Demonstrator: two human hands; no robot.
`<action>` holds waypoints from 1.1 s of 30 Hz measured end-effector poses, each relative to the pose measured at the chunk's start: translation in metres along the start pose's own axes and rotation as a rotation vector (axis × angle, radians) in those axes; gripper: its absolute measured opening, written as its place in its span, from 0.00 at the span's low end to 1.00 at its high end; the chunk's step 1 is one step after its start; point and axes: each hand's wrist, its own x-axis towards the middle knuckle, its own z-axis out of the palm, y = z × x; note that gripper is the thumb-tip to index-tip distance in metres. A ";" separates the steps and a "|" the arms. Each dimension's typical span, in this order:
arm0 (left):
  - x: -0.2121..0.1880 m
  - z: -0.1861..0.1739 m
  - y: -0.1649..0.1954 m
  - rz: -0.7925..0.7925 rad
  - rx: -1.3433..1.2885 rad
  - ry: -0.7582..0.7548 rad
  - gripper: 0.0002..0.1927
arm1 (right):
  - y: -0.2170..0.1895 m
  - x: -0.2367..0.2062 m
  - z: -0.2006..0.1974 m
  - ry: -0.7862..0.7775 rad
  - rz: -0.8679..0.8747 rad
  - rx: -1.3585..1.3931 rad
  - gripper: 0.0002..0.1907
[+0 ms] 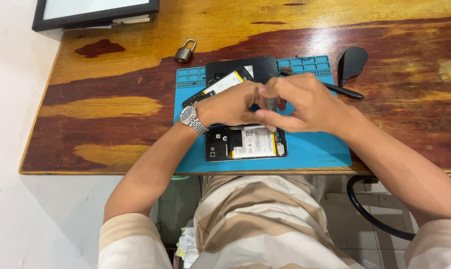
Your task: The person repairs smartphones at a workbench, using a screwdriver to remove and tighten small screws and tweezers and a pry tool to handle internal components. They work on two opened phone bodies with exposed batteries, transferring the back cover and internal parts between the devices and reassembling them on a blue repair mat.
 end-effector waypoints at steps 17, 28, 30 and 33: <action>-0.003 -0.004 0.002 0.087 -0.226 0.060 0.22 | -0.009 0.013 -0.013 0.073 -0.046 0.029 0.08; -0.009 -0.007 -0.005 0.060 -0.486 0.059 0.37 | -0.008 0.013 -0.016 0.126 -0.073 0.015 0.08; -0.010 -0.008 -0.009 0.006 -0.528 0.032 0.38 | -0.008 0.013 -0.016 0.116 -0.075 0.031 0.08; -0.009 -0.003 -0.013 0.124 -0.664 -0.076 0.36 | -0.010 0.012 -0.016 0.105 -0.069 0.033 0.08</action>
